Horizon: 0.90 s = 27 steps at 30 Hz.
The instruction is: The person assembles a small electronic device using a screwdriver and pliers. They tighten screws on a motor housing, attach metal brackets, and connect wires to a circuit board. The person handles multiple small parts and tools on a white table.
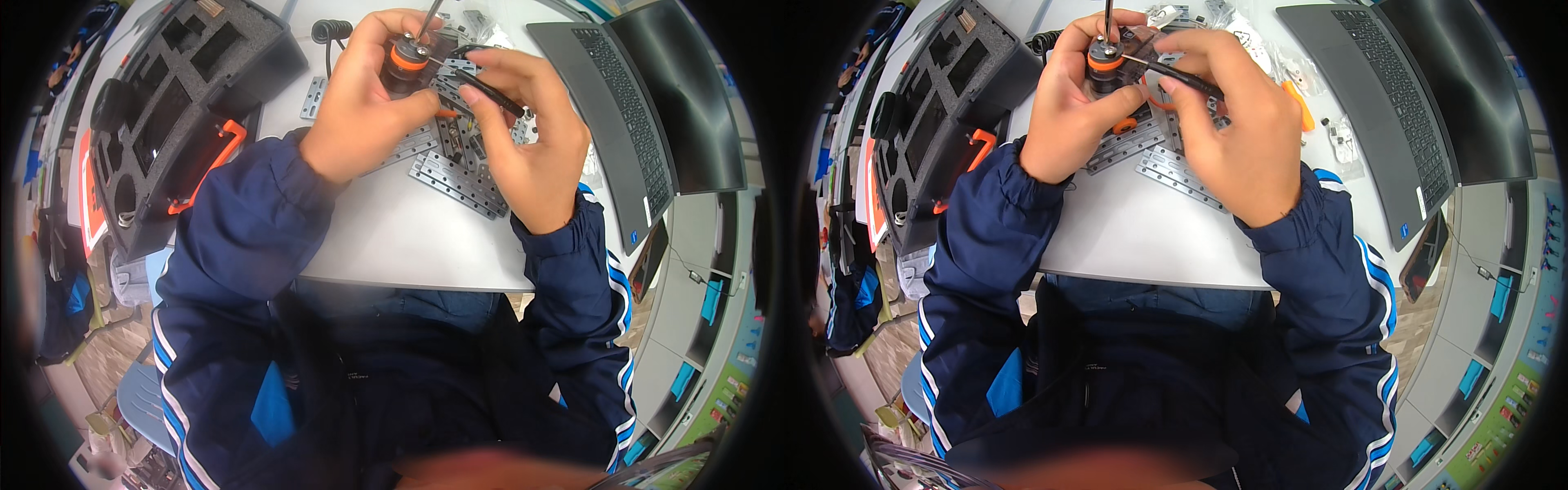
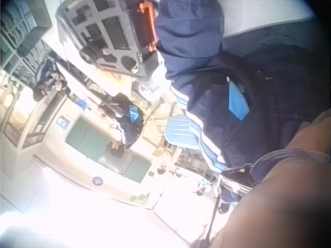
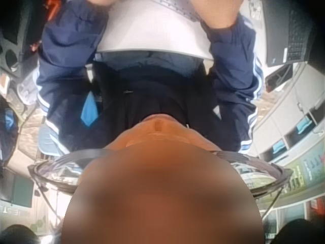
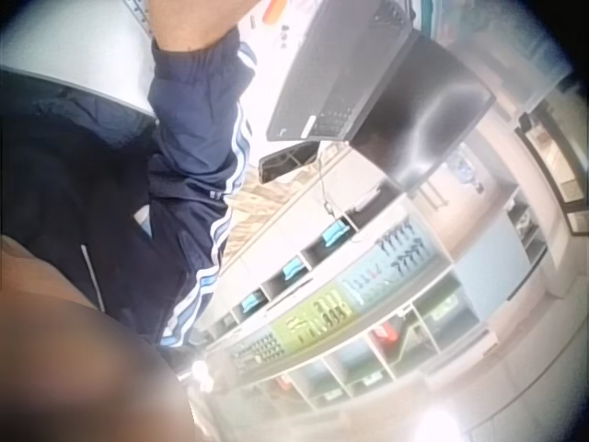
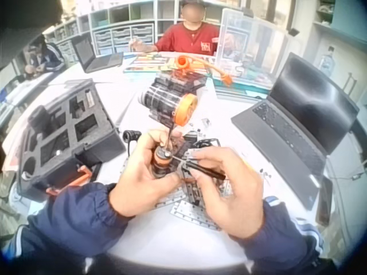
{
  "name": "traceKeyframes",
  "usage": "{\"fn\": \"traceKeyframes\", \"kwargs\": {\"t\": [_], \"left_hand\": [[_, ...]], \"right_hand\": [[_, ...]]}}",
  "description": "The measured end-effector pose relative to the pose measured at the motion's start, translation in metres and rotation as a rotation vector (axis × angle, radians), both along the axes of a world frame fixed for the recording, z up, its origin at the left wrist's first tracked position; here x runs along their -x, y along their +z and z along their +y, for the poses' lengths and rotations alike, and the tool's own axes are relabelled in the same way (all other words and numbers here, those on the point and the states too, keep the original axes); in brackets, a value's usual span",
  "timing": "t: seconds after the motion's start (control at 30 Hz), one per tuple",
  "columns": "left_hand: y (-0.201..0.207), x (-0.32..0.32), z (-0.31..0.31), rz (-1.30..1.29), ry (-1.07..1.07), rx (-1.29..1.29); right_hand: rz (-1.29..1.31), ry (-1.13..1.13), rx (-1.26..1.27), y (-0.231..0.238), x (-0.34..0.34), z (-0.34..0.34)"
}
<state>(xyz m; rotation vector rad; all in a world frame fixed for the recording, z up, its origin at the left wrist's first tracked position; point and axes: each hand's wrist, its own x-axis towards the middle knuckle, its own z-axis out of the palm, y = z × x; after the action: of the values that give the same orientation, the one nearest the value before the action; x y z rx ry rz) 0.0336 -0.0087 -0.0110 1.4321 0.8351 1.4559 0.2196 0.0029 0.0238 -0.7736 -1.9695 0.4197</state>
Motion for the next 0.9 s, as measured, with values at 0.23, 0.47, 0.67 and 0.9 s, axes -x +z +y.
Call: {"fn": "traceKeyframes", "kwargs": {"t": [0.23,0.47,0.67,0.9], "left_hand": [[-0.005,-0.006,0.001,-0.145,-0.022,0.027],[-0.008,0.001,0.005,-0.034,-0.004,-0.021],[-0.008,-0.003,0.001,-0.154,-0.030,0.096],[-0.008,-0.001,0.004,-0.099,-0.002,-0.001]], "right_hand": [[0.116,0.041,0.227,0.001,0.001,-0.001],[0.234,0.161,0.590,0.007,-0.006,-0.001],[0.280,0.204,0.361,0.002,0.000,0.003],[0.319,0.229,0.687,0.010,-0.007,0.000]]}}
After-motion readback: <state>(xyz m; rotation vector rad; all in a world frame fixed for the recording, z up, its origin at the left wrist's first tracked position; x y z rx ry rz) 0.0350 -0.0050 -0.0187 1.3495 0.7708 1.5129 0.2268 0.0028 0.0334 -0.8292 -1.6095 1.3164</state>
